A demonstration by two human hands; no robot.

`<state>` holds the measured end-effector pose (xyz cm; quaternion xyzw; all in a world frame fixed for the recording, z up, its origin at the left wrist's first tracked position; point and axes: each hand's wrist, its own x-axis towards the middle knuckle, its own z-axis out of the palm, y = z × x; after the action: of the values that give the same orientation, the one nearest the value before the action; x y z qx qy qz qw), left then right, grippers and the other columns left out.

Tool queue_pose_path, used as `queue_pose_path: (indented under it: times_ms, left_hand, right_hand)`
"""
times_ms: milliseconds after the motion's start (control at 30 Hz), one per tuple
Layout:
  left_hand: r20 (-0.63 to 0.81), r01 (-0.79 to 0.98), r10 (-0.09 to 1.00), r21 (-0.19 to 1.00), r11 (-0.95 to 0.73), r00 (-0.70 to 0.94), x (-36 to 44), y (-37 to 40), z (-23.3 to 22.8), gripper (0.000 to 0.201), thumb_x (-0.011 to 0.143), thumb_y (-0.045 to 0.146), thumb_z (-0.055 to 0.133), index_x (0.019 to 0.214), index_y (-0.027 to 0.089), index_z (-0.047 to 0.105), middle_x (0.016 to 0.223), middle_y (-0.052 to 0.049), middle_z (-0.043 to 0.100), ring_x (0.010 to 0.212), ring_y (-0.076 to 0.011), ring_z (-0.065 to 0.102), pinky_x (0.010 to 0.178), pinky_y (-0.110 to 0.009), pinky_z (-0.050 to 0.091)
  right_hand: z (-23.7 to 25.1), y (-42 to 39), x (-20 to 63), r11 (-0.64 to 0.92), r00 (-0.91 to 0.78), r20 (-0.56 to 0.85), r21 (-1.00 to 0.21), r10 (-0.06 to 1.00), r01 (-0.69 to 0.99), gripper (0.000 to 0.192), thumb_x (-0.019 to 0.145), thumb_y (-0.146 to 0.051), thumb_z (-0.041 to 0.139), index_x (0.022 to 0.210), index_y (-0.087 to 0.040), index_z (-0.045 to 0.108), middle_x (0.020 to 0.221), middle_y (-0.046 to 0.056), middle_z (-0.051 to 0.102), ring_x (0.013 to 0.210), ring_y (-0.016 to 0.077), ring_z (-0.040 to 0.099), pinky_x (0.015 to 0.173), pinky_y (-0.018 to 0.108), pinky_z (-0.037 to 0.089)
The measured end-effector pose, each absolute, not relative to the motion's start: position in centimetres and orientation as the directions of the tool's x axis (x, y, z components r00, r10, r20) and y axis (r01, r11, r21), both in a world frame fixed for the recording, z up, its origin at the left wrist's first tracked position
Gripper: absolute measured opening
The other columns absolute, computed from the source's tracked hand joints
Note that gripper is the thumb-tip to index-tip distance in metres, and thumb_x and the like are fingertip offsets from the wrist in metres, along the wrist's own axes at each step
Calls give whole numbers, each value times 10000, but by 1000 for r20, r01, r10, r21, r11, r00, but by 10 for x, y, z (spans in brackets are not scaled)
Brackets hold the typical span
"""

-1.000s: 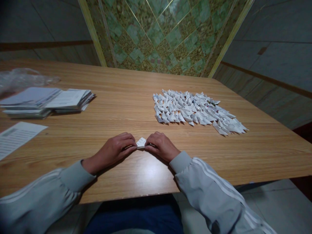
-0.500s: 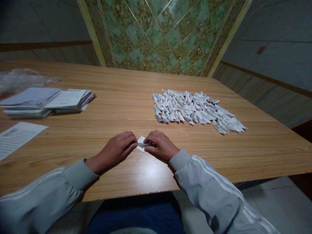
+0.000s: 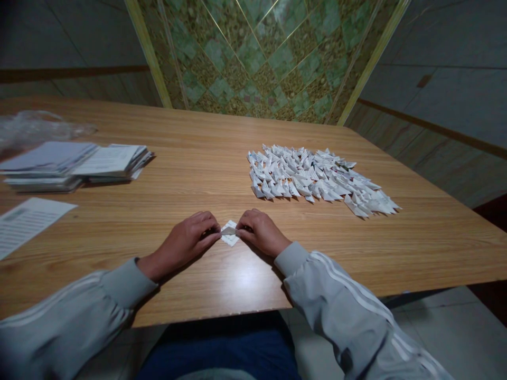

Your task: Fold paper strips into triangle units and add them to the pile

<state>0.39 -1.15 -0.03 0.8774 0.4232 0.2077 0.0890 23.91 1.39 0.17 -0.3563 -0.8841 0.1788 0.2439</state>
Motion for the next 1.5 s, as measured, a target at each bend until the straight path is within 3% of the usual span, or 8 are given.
queue_pose_path:
  times_ms: [300, 633, 867, 1000, 1133, 1300, 1500]
  left_hand:
    - [261, 757, 838, 359, -545, 480, 6, -11, 1, 163, 964, 286, 551, 892, 184, 656, 906, -59, 621, 867, -227, 585, 751, -341, 441]
    - [242, 807, 898, 397, -436, 367, 12, -10, 3, 151, 911, 284, 594, 804, 190, 645, 902, -56, 624, 860, -230, 583, 723, -338, 428]
    - [265, 827, 893, 349, -440, 364, 13, -12, 5, 142, 906, 271, 595, 793, 191, 624, 883, -48, 619, 836, -222, 578, 708, -331, 415]
    - [309, 828, 865, 286, -482, 396, 13, -13, 2, 79, 917, 251, 602, 883, 184, 628, 895, -52, 622, 830, -223, 573, 695, -330, 409]
    - [350, 783, 780, 173, -598, 518, 15, -11, 1, 126, 956, 249, 585, 1053, 222, 662, 1052, -77, 635, 944, -239, 565, 753, -348, 411]
    - [344, 704, 673, 47, -709, 655, 15, -12, 3, 126, 965, 258, 590, 1007, 233, 706, 1093, -82, 663, 987, -259, 553, 791, -380, 404]
    - [314, 648, 614, -6, -761, 724, 16, -15, 6, 138, 965, 218, 576, 1027, 186, 695, 1003, -94, 699, 965, -269, 558, 840, -410, 421]
  right_hand:
    - [8, 16, 235, 597, -562, 221, -425, 797, 681, 153, 908, -211, 685, 771, -143, 687, 777, 39, 655, 764, 161, 562, 704, 269, 389]
    - [9, 9, 225, 555, -527, 178, -184, 831, 811, 203, 960, -300, 617, 891, -131, 704, 919, 100, 680, 892, 232, 559, 738, 332, 325]
    - [6, 4, 222, 536, -517, 182, -78, 836, 840, 213, 974, -328, 589, 950, -137, 681, 959, 123, 680, 945, 268, 551, 763, 357, 318]
    - [5, 3, 222, 521, -502, 188, -67, 844, 851, 210, 972, -351, 594, 947, -156, 666, 969, 118, 678, 933, 266, 546, 765, 361, 316]
    - [3, 3, 224, 505, -482, 200, -84, 853, 859, 215, 973, -371, 597, 933, -170, 661, 959, 95, 669, 931, 251, 538, 767, 354, 315]
    - [1, 4, 226, 469, -441, 206, -116, 873, 875, 261, 966, -419, 609, 894, -177, 679, 907, 76, 651, 907, 233, 529, 743, 334, 302]
    - [1, 3, 226, 440, -406, 216, -143, 888, 887, 260, 974, -397, 599, 870, -175, 685, 913, 80, 646, 907, 236, 520, 741, 332, 288]
